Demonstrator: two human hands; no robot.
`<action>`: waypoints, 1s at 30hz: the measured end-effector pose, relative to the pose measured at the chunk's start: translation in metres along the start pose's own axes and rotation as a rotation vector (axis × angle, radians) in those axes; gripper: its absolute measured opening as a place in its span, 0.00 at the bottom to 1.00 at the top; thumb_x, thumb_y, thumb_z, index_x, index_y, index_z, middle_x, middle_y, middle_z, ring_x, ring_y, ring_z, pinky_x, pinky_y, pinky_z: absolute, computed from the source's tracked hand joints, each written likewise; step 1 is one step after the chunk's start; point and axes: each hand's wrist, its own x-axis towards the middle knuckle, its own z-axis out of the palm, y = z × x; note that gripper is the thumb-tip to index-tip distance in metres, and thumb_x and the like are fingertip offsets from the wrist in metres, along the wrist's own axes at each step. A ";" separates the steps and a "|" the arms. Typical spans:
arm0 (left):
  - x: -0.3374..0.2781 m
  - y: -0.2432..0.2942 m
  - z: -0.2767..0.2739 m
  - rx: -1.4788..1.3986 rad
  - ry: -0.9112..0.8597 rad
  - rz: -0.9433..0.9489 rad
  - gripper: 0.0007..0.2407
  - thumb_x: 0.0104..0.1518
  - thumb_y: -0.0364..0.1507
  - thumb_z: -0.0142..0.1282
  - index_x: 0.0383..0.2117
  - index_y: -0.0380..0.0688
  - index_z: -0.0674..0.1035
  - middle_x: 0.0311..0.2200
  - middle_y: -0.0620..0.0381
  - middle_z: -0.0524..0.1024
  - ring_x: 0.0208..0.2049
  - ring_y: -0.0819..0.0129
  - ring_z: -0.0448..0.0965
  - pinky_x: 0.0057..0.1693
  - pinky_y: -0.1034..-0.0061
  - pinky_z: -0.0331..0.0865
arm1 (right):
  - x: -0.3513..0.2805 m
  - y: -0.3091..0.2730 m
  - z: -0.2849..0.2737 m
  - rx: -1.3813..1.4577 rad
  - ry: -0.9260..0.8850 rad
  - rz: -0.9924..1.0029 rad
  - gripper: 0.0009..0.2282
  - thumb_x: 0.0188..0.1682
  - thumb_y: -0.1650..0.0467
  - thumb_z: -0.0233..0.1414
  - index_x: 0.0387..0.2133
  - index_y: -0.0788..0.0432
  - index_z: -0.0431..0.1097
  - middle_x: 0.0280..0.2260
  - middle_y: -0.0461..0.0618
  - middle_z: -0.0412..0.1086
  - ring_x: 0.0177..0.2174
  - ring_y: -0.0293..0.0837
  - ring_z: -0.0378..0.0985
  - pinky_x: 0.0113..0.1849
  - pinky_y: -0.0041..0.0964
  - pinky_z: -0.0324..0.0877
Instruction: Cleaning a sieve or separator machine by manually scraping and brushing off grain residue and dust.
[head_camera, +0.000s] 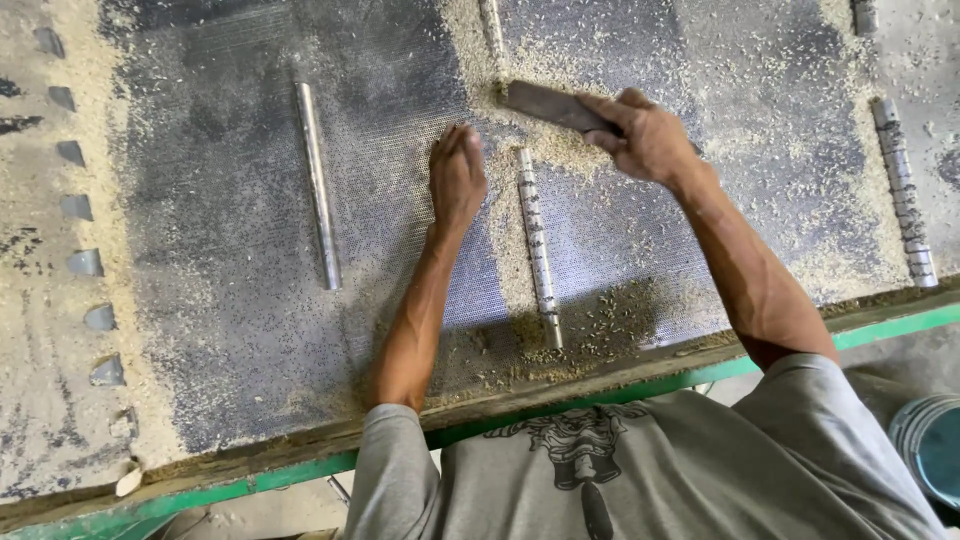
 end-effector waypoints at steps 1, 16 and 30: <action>0.002 0.002 0.007 -0.005 -0.002 -0.002 0.24 0.70 0.40 0.26 0.54 0.41 0.78 0.48 0.44 0.82 0.50 0.56 0.83 0.61 0.65 0.77 | -0.008 0.015 -0.001 -0.004 -0.002 0.004 0.24 0.55 0.61 0.50 0.66 0.44 0.61 0.48 0.57 0.66 0.27 0.46 0.72 0.22 0.35 0.78; 0.008 0.093 0.094 0.319 -0.403 0.522 0.19 0.71 0.40 0.42 0.56 0.39 0.74 0.52 0.37 0.78 0.39 0.53 0.84 0.50 0.58 0.76 | -0.145 0.150 0.075 0.475 0.373 0.294 0.25 0.56 0.67 0.54 0.66 0.62 0.58 0.48 0.62 0.73 0.34 0.43 0.78 0.29 0.38 0.75; 0.033 0.003 0.033 0.455 -0.597 0.965 0.19 0.75 0.36 0.36 0.33 0.42 0.80 0.38 0.51 0.76 0.44 0.61 0.75 0.54 0.63 0.73 | -0.131 0.142 0.118 -0.036 0.332 0.186 0.33 0.53 0.60 0.61 0.68 0.63 0.60 0.48 0.65 0.63 0.43 0.55 0.67 0.42 0.51 0.73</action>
